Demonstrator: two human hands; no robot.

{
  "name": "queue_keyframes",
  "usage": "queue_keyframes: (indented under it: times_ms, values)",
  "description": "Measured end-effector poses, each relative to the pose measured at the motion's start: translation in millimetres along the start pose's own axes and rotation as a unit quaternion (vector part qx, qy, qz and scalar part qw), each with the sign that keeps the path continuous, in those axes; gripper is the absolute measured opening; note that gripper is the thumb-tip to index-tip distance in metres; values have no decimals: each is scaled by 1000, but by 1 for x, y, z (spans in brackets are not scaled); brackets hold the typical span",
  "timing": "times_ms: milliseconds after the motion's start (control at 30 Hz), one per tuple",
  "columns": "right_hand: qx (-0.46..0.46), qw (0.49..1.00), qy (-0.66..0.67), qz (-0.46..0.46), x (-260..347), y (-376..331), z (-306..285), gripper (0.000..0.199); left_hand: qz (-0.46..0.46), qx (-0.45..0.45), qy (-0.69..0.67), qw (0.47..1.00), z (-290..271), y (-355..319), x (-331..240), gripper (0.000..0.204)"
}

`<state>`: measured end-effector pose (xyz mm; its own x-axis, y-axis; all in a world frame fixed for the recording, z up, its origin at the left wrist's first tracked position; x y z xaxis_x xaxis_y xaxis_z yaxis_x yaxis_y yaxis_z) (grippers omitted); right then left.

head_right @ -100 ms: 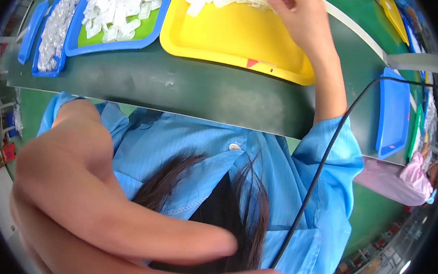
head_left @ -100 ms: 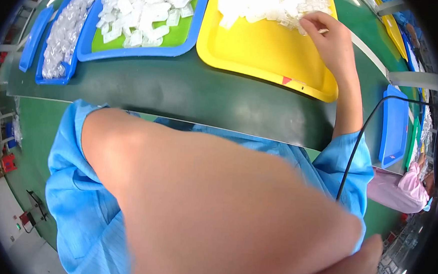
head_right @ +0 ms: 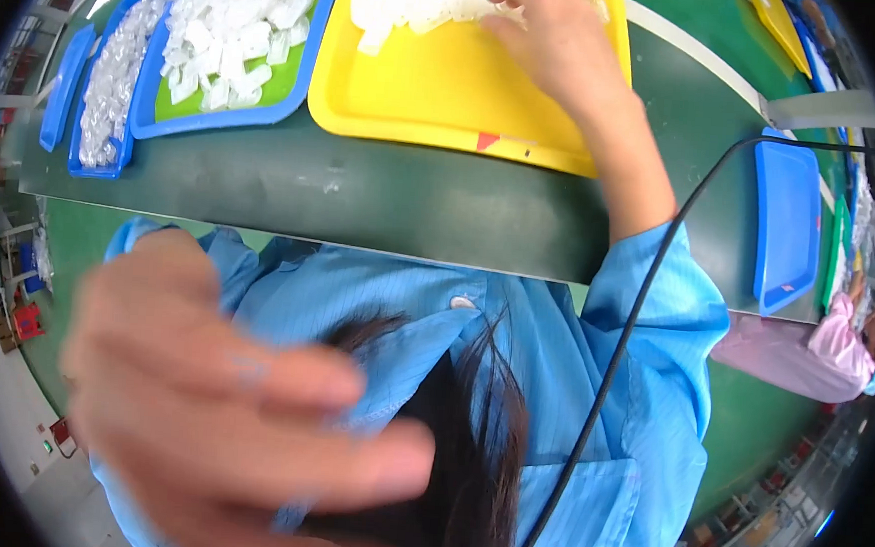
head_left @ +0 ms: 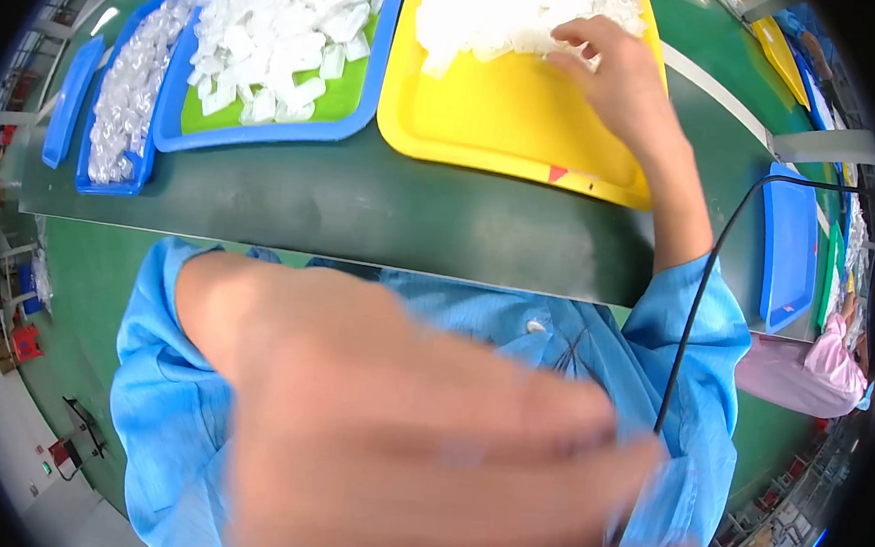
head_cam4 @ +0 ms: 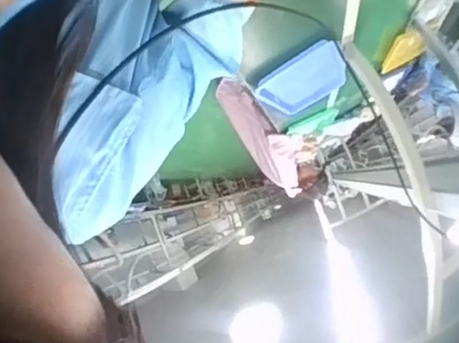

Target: The person assembles small plastic parts by picking them up from a tray and fitting them together by hand.

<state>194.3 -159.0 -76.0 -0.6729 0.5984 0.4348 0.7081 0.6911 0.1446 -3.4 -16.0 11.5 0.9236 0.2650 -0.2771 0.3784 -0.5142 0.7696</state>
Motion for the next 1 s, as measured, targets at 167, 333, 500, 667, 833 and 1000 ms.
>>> queue_keyframes:
  times_ms: [167, 333, 500, 667, 833, 1000]
  values:
    - [11, 999, -12, 28, -14, 4, 9, 12, -240, 294, 191, 905, 0, -36, 92, 8]
    - [6, 999, 27, 37, -13, -7, 11, 12, -359, 273, 296, 842, 2, -50, 150, 9]
    - [33, 995, 59, 75, -12, -9, 10, 14, -361, 320, 336, 809, 22, -44, 169, 10]
    - [70, 989, 83, 101, -16, -13, 7, 17, -373, 353, 366, 776, 25, -40, 170, 11]
    - [95, 938, 314, 108, -14, -11, -5, 15, -405, 124, 80, 902, 35, -22, 171, 24]
    - [-37, 805, 589, 62, -3, -8, 3, 15, -445, -67, -316, 835, 59, -20, 176, 29]
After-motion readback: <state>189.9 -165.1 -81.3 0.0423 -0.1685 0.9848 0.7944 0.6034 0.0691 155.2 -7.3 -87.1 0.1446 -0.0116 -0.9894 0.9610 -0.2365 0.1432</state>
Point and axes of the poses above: each hand's wrist, its own y-axis towards the middle knuckle, its own z-axis out of the palm, x = y × z, the point moved 1 cm from there along y, towards the middle knuckle, and after that the axes turned 13 degrees about x, right-handed, at the moved point
